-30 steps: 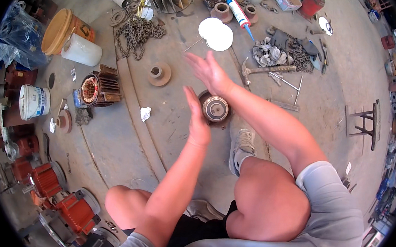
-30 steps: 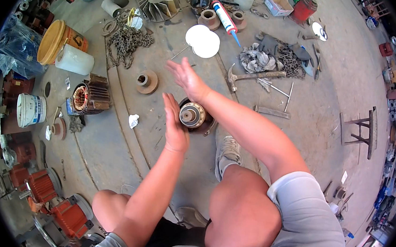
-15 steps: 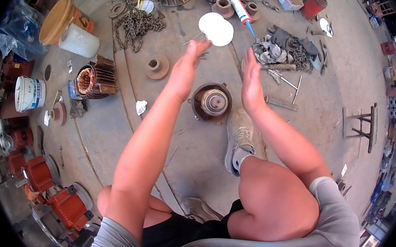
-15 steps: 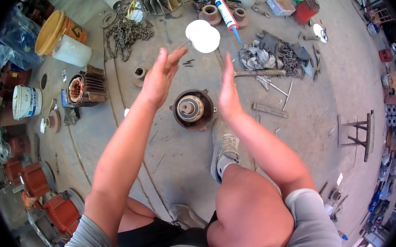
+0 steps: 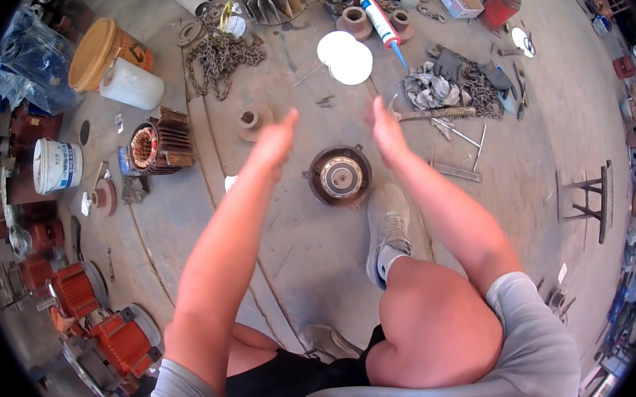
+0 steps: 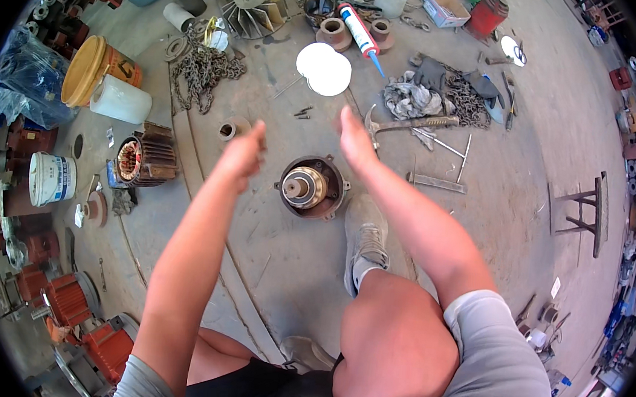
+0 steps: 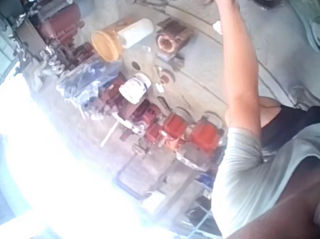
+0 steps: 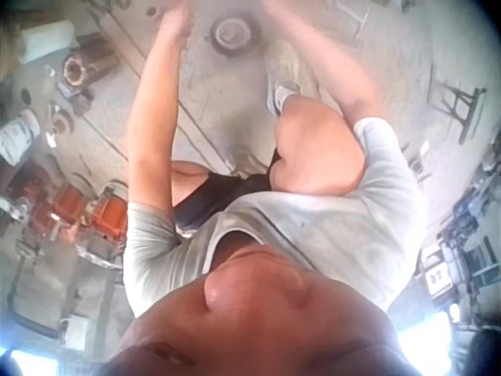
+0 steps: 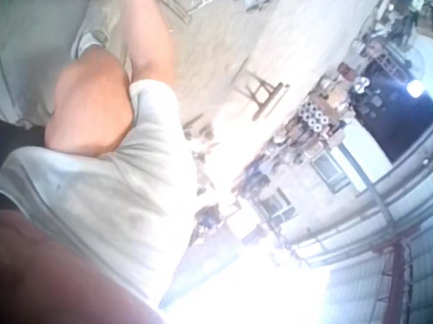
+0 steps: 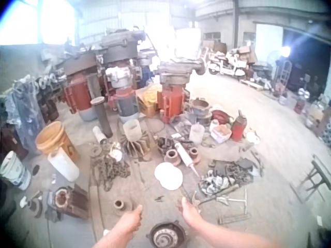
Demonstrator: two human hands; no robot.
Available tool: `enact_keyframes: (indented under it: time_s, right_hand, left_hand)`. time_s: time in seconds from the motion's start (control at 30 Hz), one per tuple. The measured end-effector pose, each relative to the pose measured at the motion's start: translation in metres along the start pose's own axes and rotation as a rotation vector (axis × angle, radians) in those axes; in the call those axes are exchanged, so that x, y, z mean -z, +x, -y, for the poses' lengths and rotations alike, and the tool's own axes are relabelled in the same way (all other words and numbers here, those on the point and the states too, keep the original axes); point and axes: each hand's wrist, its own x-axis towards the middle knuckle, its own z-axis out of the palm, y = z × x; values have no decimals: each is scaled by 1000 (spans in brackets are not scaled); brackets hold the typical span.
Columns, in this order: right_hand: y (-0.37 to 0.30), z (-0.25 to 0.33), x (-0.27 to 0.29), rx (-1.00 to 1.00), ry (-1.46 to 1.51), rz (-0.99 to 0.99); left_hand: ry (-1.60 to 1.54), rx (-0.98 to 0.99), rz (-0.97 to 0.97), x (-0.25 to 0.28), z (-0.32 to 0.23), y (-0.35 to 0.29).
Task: The person sits on the floor and uses a screwdriver to remove screws from a motor housing. They then separate the housing halves and use a small tool to scrape or clean the interior surface of the housing.
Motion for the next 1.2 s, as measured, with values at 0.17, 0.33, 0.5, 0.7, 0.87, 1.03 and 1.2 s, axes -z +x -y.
enact_keyframes:
  time_s: [0.17, 0.33, 0.5, 0.7, 0.87, 1.03, 1.2]
  right_hand:
    - [-25, -21, -14, -358, 211, 350]
    - [-32, -13, -11, -350, 164, 317]
    - [-74, -39, -16, -140, 227, 296]
    - [-146, -45, -44, 366, -386, 194]
    - [-185, -53, -34, 602, -605, 300]
    - [-195, -59, -25, 723, -647, 372]
    - [-199, -68, -20, 799, -683, 418]
  left_hand:
    - [-389, 280, 289, -54, 45, 15]
    - [-188, 160, 198, -73, 42, 13]
    - [-246, 60, 178, -60, 93, -1]
    - [-668, 370, 355, -46, 135, -49]
    - [-418, 289, 267, -57, 165, -74]
    - [-440, 258, 281, -65, 187, -82]
    - [-446, 261, 335, -64, 193, -81]
